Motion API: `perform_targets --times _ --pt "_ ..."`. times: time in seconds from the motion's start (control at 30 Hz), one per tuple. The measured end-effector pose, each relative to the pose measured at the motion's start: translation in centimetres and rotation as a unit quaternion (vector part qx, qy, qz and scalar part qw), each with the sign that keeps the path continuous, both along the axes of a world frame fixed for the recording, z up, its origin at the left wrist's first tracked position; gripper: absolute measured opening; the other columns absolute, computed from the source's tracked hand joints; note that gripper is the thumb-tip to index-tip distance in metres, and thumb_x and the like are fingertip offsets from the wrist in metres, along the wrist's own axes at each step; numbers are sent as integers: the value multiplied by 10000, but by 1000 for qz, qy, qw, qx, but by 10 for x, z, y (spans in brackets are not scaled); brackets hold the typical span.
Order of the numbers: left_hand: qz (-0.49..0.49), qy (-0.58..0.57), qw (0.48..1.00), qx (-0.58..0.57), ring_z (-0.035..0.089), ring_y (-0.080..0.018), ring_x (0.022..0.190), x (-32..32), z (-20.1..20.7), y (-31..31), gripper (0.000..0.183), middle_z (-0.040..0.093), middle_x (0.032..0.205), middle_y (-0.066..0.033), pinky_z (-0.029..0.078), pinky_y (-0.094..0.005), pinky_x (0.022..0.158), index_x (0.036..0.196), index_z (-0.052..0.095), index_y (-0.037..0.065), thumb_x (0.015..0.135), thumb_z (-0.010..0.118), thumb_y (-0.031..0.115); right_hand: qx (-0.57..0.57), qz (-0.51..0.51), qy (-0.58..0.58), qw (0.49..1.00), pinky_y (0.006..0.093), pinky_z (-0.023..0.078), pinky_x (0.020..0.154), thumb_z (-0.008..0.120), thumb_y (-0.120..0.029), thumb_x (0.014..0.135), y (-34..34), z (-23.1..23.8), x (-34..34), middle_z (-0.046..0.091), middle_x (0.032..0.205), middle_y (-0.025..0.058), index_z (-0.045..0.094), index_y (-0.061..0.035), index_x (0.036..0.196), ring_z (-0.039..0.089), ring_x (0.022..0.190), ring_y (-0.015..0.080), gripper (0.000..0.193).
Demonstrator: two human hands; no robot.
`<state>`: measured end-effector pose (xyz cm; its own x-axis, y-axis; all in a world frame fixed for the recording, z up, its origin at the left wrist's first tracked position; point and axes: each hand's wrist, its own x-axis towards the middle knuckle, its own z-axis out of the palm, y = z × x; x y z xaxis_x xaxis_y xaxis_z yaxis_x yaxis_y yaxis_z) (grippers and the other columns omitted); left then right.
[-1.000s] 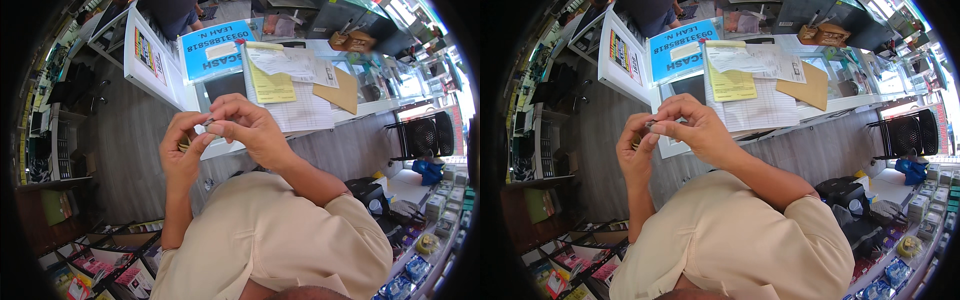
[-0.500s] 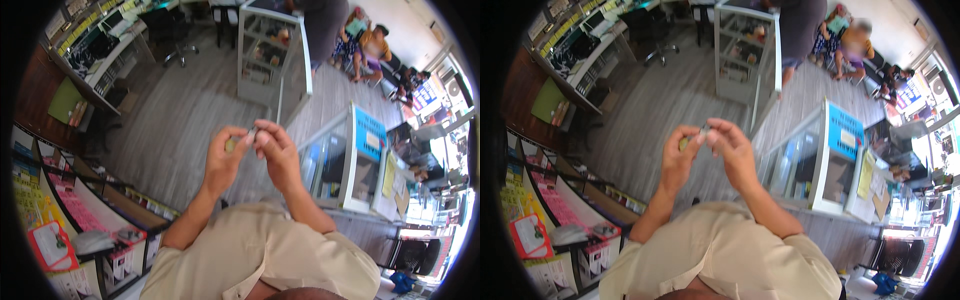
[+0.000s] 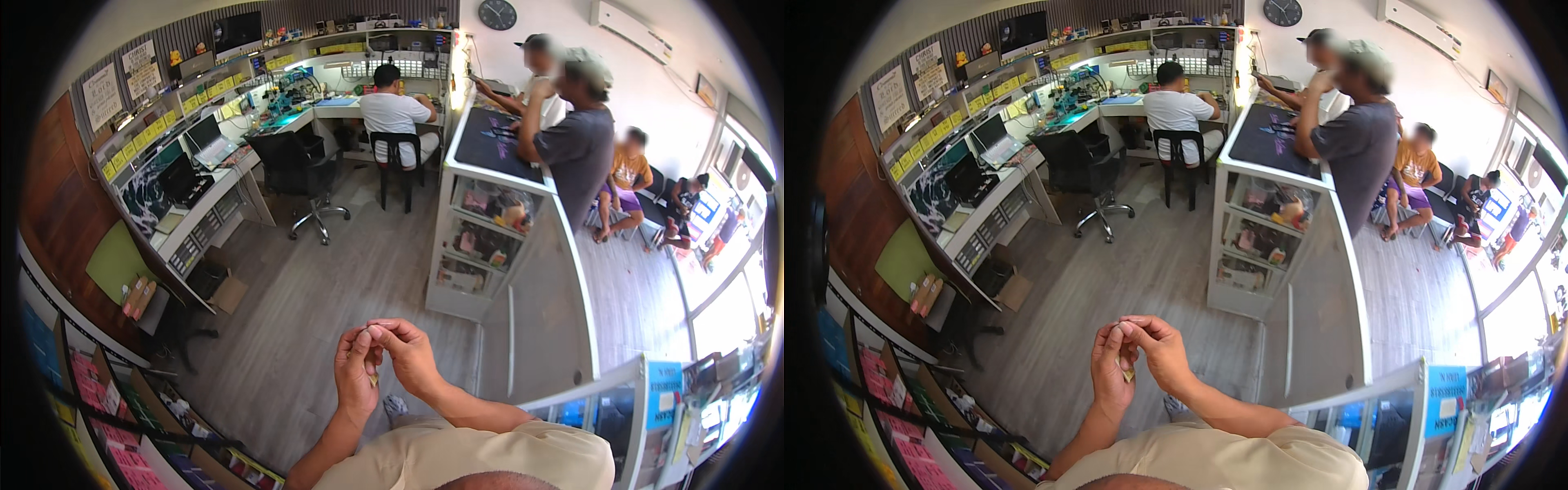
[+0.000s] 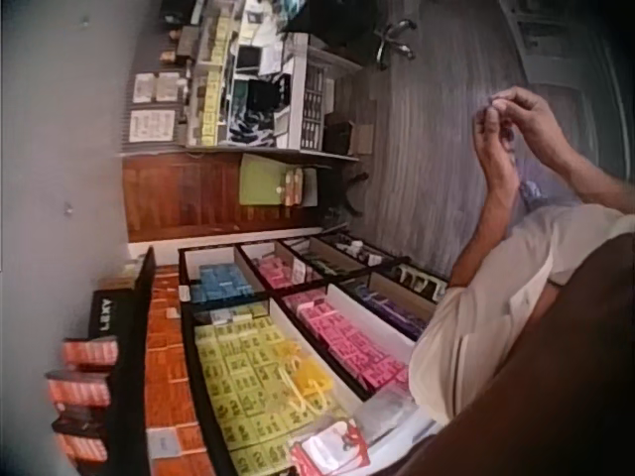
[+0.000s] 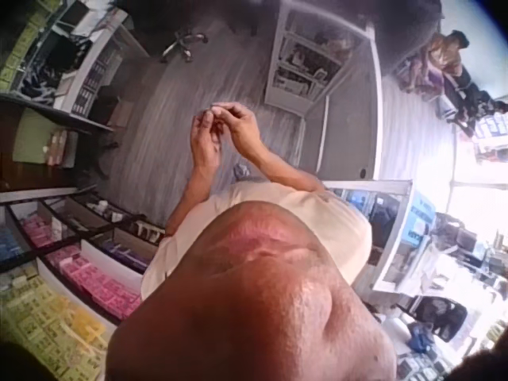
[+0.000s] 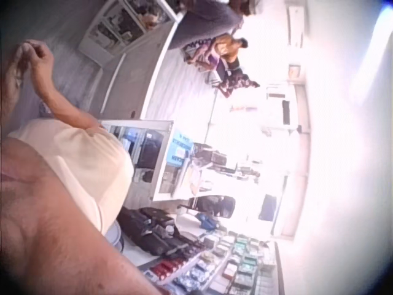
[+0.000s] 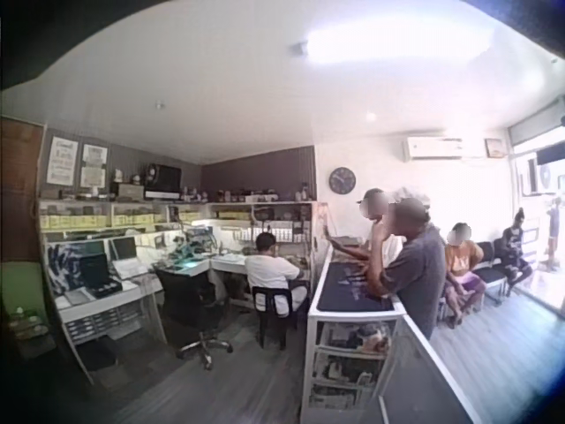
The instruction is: The person writes on a clipboard, retrieves a bubble-wrapped item from a shelf, and then handles cash and receipts at a counter. They interact with customers and place items into a cash drawer.
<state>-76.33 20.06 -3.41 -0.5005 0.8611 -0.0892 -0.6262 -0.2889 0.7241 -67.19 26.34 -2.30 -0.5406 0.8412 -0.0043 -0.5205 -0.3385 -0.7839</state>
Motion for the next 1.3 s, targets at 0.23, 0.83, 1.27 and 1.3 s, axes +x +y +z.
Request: perform_targets --times 0.23,0.83,1.27,1.3 --pt "45 54 997 -10 448 -41 584 -149 50 128 201 661 897 -9 396 -224 619 1086 648 47 1002 677 227 314 -17 -56 948 313 543 804 724 -88 968 155 39 -130 703 1049 53 685 -35 1281 648 904 141 319" --pt "-212 159 964 -6 454 -36 616 -384 86 564 312 596 787 48 373 -206 580 1073 692 30 983 737 325 547 -247 -306 739 317 562 765 762 44 864 533 85 -304 773 988 129 765 -17 1137 733 851 228 280" --pt "-289 312 905 17 438 -18 588 -398 84 836 255 650 815 7 399 -203 592 1024 682 48 1013 694 303 460 -354 -348 736 286 554 681 798 -14 865 783 62 -310 765 897 111 766 -4 1010 715 769 181 148" --pt "-297 307 904 14 417 -15 570 -397 84 853 243 653 813 -1 402 -213 606 1017 681 46 1022 679 289 456 -357 -350 736 284 554 685 796 -20 871 800 64 -306 763 903 108 764 -4 1007 713 771 174 141"
